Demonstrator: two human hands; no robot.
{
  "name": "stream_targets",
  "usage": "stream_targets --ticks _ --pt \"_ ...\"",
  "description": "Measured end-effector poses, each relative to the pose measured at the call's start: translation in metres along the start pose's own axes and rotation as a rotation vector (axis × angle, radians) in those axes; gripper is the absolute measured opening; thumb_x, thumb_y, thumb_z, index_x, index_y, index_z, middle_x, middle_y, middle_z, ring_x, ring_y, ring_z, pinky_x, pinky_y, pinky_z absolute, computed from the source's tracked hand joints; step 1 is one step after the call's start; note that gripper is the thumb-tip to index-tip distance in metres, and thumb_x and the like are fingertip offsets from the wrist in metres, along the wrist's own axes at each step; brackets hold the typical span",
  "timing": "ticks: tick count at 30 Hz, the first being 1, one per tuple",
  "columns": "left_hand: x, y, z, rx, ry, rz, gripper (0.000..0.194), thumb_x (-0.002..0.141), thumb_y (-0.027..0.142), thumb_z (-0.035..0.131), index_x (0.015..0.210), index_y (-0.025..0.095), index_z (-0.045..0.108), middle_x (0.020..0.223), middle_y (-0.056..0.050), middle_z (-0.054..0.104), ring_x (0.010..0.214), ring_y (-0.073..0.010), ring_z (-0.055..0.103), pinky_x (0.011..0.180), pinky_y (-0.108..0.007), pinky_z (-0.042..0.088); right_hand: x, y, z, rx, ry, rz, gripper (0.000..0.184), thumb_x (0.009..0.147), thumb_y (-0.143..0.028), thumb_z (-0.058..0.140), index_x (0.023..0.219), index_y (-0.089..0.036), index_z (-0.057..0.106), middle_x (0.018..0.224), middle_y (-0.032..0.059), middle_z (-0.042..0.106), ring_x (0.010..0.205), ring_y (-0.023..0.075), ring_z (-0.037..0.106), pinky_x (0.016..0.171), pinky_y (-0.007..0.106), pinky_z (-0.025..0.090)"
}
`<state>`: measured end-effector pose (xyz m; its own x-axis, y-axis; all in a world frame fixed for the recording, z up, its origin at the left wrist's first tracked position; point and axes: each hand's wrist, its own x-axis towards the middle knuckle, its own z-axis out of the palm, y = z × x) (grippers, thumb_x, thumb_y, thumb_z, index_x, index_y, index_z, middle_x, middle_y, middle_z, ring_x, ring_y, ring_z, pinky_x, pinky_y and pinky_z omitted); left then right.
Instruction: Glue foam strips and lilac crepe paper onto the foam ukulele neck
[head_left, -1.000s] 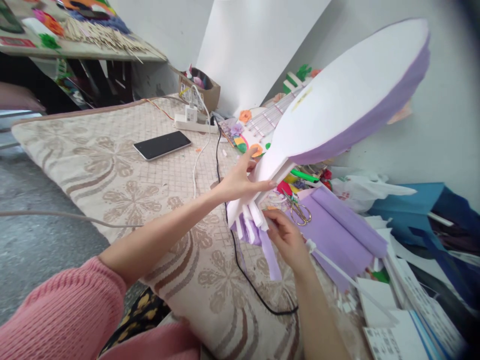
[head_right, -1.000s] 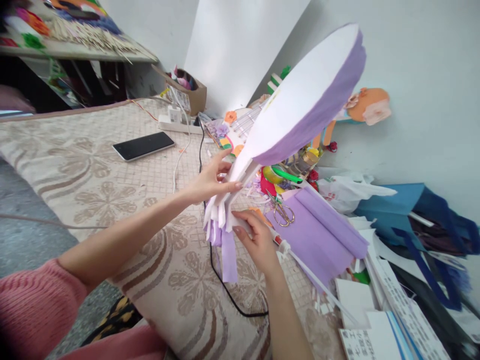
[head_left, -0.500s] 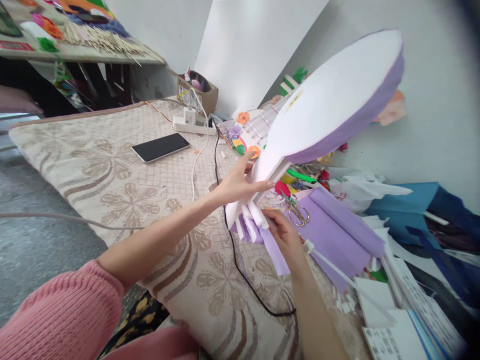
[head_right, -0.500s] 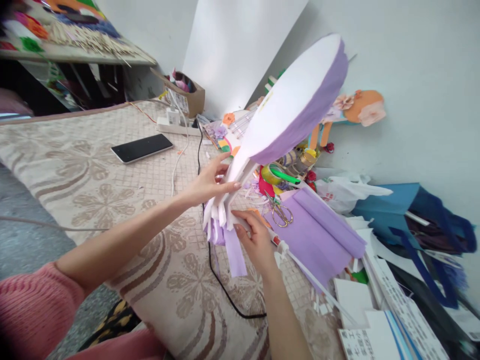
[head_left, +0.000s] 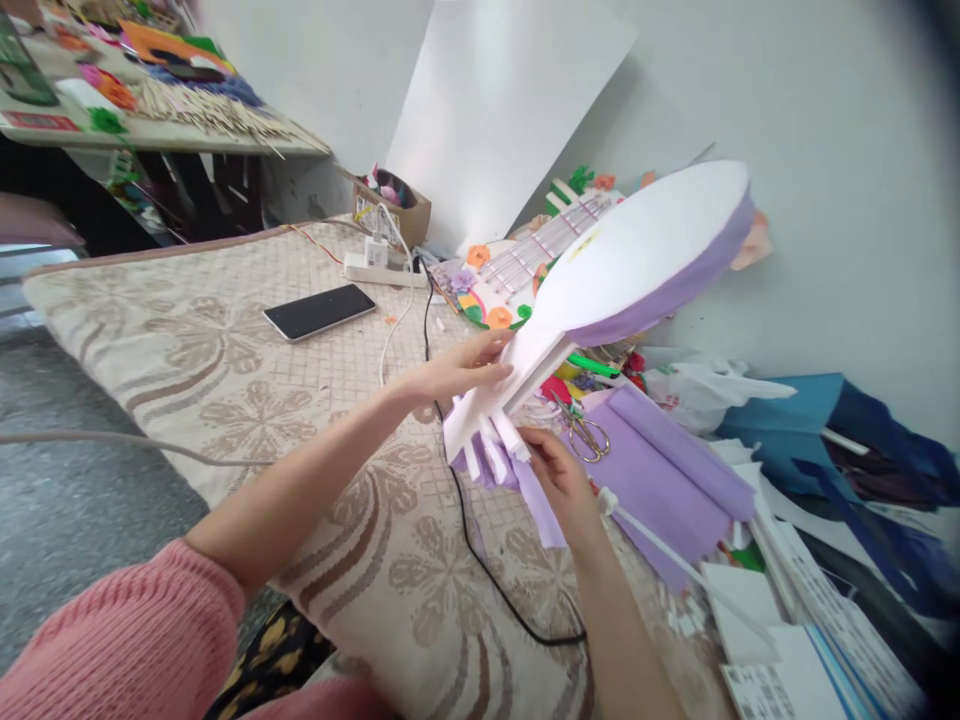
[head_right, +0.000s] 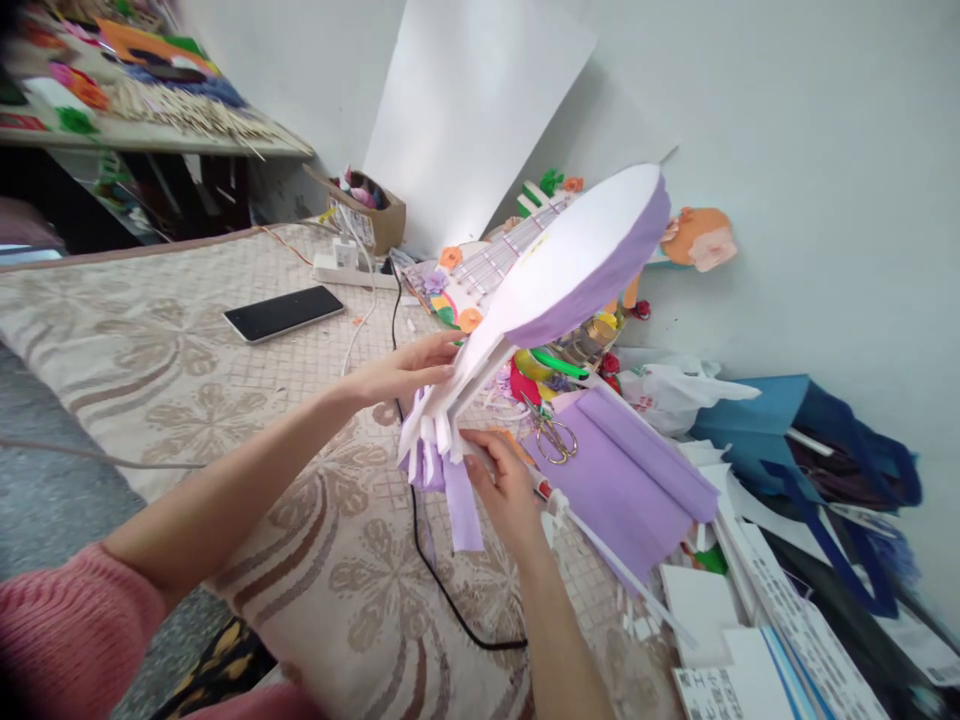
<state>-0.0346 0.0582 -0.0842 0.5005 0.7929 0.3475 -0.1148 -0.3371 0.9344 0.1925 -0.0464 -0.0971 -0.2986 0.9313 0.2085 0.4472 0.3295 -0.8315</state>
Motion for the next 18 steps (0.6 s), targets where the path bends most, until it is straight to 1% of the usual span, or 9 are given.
stream_targets --ticks 3,5,8,10,15,18 --pt "-0.001 0.001 0.000 -0.024 -0.020 0.029 0.080 0.078 0.044 0.072 0.148 0.023 0.040 0.140 -0.013 0.056 0.128 -0.0308 0.054 0.105 -0.047 0.047 0.001 0.000 0.000 -0.022 0.011 -0.020 0.031 0.095 -0.047 0.057 0.114 -0.024 0.068 0.119 0.0105 0.067 0.112 0.0273 0.062 0.098 0.043 0.047" --pt "-0.003 0.003 0.002 -0.004 0.011 0.002 0.087 0.074 0.042 0.076 0.149 0.020 0.038 0.138 -0.016 0.056 0.126 -0.0319 0.055 0.103 -0.048 0.048 0.001 0.000 -0.001 -0.032 0.007 -0.025 0.030 0.096 -0.046 0.057 0.113 -0.024 0.068 0.119 0.0105 0.067 0.112 0.0271 0.062 0.098 0.043 0.047" --pt "-0.004 0.005 0.005 0.009 0.070 -0.053 0.098 0.069 0.041 0.081 0.151 0.015 0.034 0.130 -0.019 0.059 0.122 -0.0339 0.056 0.099 -0.050 0.049 0.002 0.000 -0.002 -0.035 -0.003 -0.028 0.029 0.096 -0.045 0.057 0.114 -0.025 0.068 0.120 0.0104 0.067 0.113 0.0269 0.061 0.099 0.043 0.047" --pt "-0.005 0.004 0.008 0.012 0.093 -0.062 0.102 0.066 0.040 0.083 0.151 0.015 0.033 0.128 -0.019 0.059 0.122 -0.0343 0.056 0.099 -0.050 0.049 0.002 0.000 -0.002 -0.034 -0.003 -0.036 0.029 0.096 -0.044 0.057 0.114 -0.025 0.068 0.118 0.0103 0.067 0.112 0.0268 0.062 0.098 0.043 0.047" --pt "-0.004 0.005 0.013 0.001 0.153 -0.047 0.097 0.066 0.036 0.083 0.149 0.019 0.035 0.130 -0.018 0.057 0.121 -0.0326 0.056 0.100 -0.051 0.048 0.002 0.002 -0.001 -0.010 0.008 -0.035 0.027 0.095 -0.044 0.059 0.114 -0.026 0.068 0.115 0.0090 0.068 0.110 0.0258 0.062 0.097 0.041 0.047" --pt "-0.005 0.010 0.015 -0.012 0.172 -0.033 0.100 0.064 0.035 0.084 0.149 0.019 0.034 0.131 -0.017 0.058 0.122 -0.0334 0.056 0.102 -0.051 0.046 0.001 0.003 -0.001 0.065 -0.013 -0.008 0.028 0.094 -0.045 0.061 0.114 -0.027 0.068 0.115 0.0077 0.067 0.110 0.0249 0.062 0.097 0.039 0.048"
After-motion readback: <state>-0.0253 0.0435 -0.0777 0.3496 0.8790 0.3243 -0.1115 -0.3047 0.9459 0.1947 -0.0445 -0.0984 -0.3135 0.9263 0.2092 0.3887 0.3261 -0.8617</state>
